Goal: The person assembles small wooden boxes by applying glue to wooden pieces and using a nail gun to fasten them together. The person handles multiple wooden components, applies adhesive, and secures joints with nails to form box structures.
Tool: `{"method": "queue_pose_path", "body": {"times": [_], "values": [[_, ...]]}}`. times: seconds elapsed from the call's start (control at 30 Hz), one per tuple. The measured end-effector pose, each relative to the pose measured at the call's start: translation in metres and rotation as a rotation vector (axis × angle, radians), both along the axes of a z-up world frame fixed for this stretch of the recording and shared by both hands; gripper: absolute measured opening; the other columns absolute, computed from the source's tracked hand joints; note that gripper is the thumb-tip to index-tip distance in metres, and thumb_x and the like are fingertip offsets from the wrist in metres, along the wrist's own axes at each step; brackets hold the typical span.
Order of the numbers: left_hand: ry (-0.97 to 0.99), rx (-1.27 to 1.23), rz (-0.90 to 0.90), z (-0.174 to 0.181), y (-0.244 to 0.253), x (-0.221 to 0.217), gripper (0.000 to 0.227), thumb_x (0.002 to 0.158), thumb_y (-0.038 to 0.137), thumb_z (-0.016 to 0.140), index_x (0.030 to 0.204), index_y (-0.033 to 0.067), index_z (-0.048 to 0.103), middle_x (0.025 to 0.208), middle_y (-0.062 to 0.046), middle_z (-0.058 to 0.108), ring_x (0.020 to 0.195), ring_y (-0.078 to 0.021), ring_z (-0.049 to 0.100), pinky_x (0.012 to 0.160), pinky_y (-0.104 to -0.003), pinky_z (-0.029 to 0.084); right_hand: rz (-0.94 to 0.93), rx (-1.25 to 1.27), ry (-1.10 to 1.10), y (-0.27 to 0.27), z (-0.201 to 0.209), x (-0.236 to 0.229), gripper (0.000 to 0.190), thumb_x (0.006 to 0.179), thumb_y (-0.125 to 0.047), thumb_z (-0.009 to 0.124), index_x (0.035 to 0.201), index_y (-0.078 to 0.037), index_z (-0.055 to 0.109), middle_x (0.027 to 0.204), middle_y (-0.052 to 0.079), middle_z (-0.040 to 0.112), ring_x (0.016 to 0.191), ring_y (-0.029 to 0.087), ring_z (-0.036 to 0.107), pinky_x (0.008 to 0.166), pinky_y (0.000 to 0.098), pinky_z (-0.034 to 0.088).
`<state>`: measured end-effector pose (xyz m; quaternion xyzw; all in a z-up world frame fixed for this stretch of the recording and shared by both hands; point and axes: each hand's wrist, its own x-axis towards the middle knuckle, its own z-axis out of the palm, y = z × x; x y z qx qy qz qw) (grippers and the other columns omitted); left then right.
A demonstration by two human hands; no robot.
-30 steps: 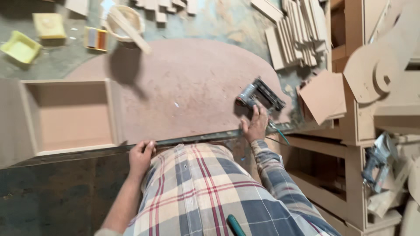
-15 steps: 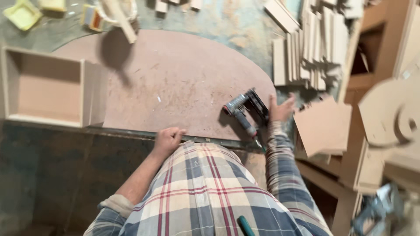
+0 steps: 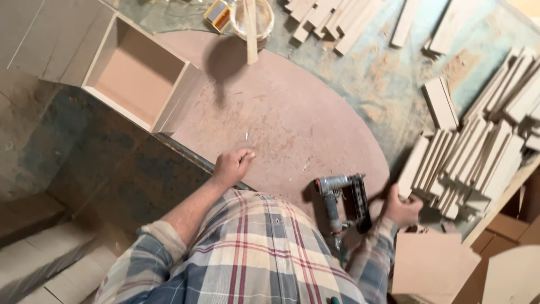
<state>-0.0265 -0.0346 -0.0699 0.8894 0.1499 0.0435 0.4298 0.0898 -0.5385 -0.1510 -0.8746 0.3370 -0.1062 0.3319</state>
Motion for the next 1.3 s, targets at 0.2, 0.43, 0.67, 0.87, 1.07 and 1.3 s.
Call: {"method": "queue_pose_path", "body": {"times": [0.2,0.43,0.67,0.87,1.07,1.3], "values": [[-0.172,-0.037,0.156,0.015,0.036,0.105,0.018,0.098,0.024,0.064,0.096,0.0077,0.071,0.086,-0.013,0.071,0.077,-0.0307,0.071,0.07,-0.041,0.055,0.183,1.598,-0.316,0.048,0.061,-0.031,0.054,0.097,-0.04,0.082,0.11,0.01,0.064,0.085,0.015,0.067,0.079,0.026,0.069,0.078,0.0421,0.06],[-0.221,0.254,-0.284,-0.032,-0.025,0.263,0.047,0.089,0.029,0.075,0.128,0.0068,0.062,0.117,-0.018,0.064,0.105,-0.0366,0.066,0.083,-0.047,0.058,0.327,1.374,-0.151,0.197,0.123,0.021,0.057,0.089,-0.013,0.066,0.139,0.01,0.05,0.104,0.018,0.068,0.097,0.032,0.067,0.091,0.046,0.058],[0.027,0.407,0.059,-0.068,-0.009,0.437,0.075,0.079,0.033,0.082,0.138,0.0028,0.048,0.132,-0.017,0.054,0.118,-0.0356,0.057,0.095,-0.05,0.052,0.332,1.266,0.138,0.237,0.107,0.016,0.051,0.096,-0.018,0.059,0.137,0.009,0.052,0.101,0.016,0.07,0.095,0.025,0.069,0.086,0.0404,0.058],[-0.034,0.306,0.006,-0.059,0.003,0.418,0.038,0.085,0.03,0.084,0.107,0.0063,0.065,0.106,-0.014,0.069,0.102,-0.0343,0.066,0.089,-0.046,0.055,0.337,1.225,0.165,0.212,0.088,-0.011,0.051,0.102,-0.023,0.052,0.144,0.005,0.049,0.105,0.017,0.071,0.098,0.025,0.071,0.089,0.0385,0.059],[0.045,-0.723,-0.389,-0.019,-0.04,0.195,0.047,0.087,0.017,0.074,0.131,0.0032,0.063,0.115,-0.01,0.073,0.106,-0.0226,0.07,0.093,-0.035,0.059,0.589,1.057,0.158,0.218,0.093,0.002,0.054,0.101,-0.015,0.057,0.152,0.0,0.045,0.131,0.013,0.064,0.098,0.021,0.059,0.076,0.0367,0.044],[-0.082,-0.012,-0.515,0.018,-0.047,0.059,0.052,0.076,0.006,0.07,0.128,0.0037,0.062,0.107,-0.018,0.069,0.096,-0.0374,0.069,0.079,-0.044,0.058,1.245,0.56,0.014,0.262,0.064,-0.025,0.055,0.099,-0.011,0.063,0.149,0.003,0.045,0.142,0.021,0.057,0.131,0.031,0.057,0.109,0.0412,0.046]]}}
